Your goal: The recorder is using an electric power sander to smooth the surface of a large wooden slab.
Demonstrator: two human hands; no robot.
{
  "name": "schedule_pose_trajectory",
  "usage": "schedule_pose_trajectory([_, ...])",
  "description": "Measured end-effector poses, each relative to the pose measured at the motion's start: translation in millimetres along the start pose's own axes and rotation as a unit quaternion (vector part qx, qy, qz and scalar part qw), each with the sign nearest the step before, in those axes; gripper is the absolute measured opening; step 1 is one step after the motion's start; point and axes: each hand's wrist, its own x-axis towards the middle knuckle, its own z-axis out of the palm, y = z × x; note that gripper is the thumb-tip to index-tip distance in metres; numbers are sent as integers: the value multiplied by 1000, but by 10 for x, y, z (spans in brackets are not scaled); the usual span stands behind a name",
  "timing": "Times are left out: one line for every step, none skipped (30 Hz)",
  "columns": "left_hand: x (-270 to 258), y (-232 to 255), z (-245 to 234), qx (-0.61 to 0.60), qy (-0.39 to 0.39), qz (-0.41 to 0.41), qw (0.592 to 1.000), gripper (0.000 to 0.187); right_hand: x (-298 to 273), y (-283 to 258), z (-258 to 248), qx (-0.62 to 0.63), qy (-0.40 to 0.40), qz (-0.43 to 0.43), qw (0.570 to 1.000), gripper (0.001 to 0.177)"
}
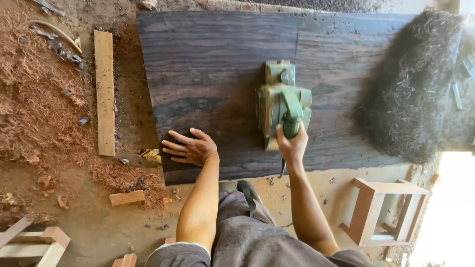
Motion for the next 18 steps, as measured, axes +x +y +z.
schedule_pose_trajectory([-19,-29,-2,10,-4,4,1000,72,47,-50,4,-11,-3,59,998,31])
schedule_pose_trajectory([-13,1,-16,7,-2,5,1000,72,285,-40,69,-8,-2,56,998,31])
schedule_pose_trajectory([-4,34,-32,-1,-3,2,1000,73,525,-37,135,8,4,-20,1000,30])
schedule_pose_trajectory([-3,16,-59,-6,-5,-2,1000,73,723,-23,207,25,7,-94,995,30])
schedule_pose_trajectory([1,7,-50,-6,-2,-3,1000,73,993,-55,296,28,6,-95,995,30])
schedule_pose_trajectory([5,7,-38,-4,-6,1,1000,73,1269,-91,383,30,15,-118,992,28])
schedule_pose_trajectory([11,6,-23,-3,-9,5,1000,73,1546,-125,474,33,24,-142,989,27])
schedule_pose_trajectory([26,13,-6,-3,-8,3,1000,73,1789,-158,554,34,22,-142,989,27])
schedule_pose_trajectory([38,16,16,-3,-7,0,1000,74,2031,-184,635,41,21,-140,989,25])
schedule_pose_trajectory([10,-16,26,-1,-9,-3,1000,75,2235,-183,694,46,19,-135,990,23])
schedule_pose_trajectory([5,-35,33,3,-10,-5,1000,75,2234,-190,708,45,16,-133,990,23])
schedule_pose_trajectory([-13,-59,36,7,-9,0,1000,74,2217,-185,694,55,4,-132,990,22])
schedule_pose_trajectory([-31,-81,29,11,-8,5,1000,73,2199,-187,675,65,-8,-132,989,22])
schedule_pose_trajectory([-13,-37,40,5,-8,6,1000,73,2038,-200,624,64,-4,-137,989,22])
schedule_pose_trajectory([8,4,44,-5,-3,5,1000,74,1872,-214,577,74,-21,-169,983,25])
schedule_pose_trajectory([-5,-25,25,-9,0,1,1000,74,1647,-197,534,83,-42,-197,976,30])
schedule_pose_trajectory([-17,-38,32,-9,-2,0,1000,74,1284,-206,458,80,-43,-197,976,30])
schedule_pose_trajectory([-15,-47,42,-5,-5,3,1000,74,933,-219,398,61,-45,-155,985,32])
